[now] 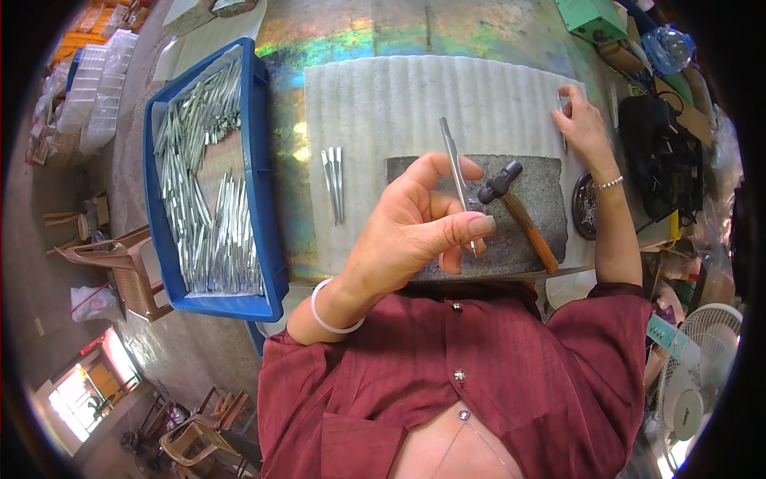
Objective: Stamping and marking small metal strips using a hammer and punch on an anvil block.
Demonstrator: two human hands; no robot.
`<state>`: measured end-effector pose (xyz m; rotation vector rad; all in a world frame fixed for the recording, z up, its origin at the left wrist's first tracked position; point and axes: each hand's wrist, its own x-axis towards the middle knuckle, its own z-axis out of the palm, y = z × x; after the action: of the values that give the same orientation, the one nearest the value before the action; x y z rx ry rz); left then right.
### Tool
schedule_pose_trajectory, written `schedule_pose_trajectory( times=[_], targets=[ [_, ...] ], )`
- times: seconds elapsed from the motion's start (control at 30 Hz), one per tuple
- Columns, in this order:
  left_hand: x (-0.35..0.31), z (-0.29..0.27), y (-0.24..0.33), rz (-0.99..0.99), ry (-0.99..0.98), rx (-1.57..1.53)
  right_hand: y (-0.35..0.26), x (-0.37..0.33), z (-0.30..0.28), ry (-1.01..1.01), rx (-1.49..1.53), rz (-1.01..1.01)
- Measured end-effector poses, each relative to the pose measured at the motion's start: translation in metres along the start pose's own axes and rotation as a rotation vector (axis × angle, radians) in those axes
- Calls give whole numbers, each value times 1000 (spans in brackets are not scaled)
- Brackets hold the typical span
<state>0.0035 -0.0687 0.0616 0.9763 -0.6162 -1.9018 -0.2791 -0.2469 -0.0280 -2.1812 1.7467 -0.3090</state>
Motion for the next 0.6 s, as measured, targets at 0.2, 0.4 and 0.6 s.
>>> schedule_pose_trajectory(
  times=[0.2, 0.4, 0.6],
  targets=[
    [1, -3, -1, -62, -30, -6, 0, 9, 3, -12, 35, 105],
    [4, -6, -8, -68, -76, -23, 9, 10, 3, -69, 48, 112],
    [1, -5, -5, -131, -138, -42, 2, -1, 1, 8, -44, 5]
  ],
)
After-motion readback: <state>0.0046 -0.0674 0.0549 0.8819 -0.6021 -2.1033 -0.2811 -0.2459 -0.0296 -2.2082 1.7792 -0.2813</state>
